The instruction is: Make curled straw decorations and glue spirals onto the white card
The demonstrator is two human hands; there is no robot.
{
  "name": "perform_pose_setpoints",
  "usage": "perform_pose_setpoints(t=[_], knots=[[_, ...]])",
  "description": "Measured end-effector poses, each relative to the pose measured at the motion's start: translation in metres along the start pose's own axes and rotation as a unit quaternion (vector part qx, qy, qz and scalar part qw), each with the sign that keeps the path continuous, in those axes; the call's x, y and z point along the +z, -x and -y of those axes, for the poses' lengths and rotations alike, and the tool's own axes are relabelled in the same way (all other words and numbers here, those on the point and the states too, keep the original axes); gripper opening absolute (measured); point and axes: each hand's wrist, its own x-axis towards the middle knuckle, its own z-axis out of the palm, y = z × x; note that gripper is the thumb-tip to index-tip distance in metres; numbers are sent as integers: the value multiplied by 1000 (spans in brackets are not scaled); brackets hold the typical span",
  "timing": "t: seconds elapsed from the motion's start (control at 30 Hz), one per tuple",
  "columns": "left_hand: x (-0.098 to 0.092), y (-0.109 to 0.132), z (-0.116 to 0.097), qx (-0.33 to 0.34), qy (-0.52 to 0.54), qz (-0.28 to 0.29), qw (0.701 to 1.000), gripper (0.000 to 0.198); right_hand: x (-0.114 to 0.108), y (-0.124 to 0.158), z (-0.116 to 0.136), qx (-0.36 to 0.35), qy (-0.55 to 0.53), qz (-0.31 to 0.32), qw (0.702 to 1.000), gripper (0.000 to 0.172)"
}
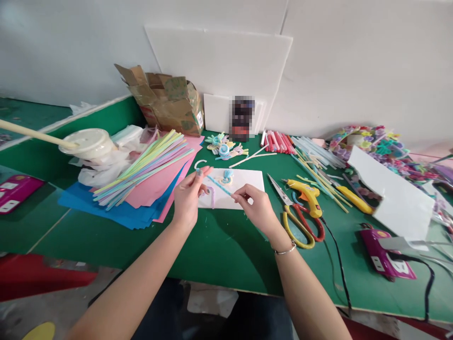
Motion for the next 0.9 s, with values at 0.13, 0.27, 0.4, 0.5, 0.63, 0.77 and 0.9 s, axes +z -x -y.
perform_pose_setpoints(t=[0.13, 0.27, 0.4, 0.5, 0.63, 0.77, 0.9], knots=[[-3, 5, 3, 160, -227, 1, 961, 26, 0, 4, 7, -14, -10, 26, 1000, 25], [-8, 7, 6, 306, -414, 57, 855, 29, -2, 6, 11, -71, 26, -26, 997, 17], [-8, 10, 4, 327, -496, 125, 795, 31, -5, 7, 11, -184, 100, -112, 971, 13], [-6, 10, -2, 322, -506, 202, 774, 29, -8, 7, 8, -202, 134, -144, 959, 13], [-6, 9, -7, 280, -459, 338, 773, 26, -12, 6, 5, -154, 128, -183, 963, 15], [-4, 11, -10, 200, -341, 432, 810, 24, -15, 3, 3, -60, 36, -169, 983, 23], [-3, 15, -17, 135, -214, 468, 847, 22, -14, -2, 0, 46, -77, -115, 989, 38]])
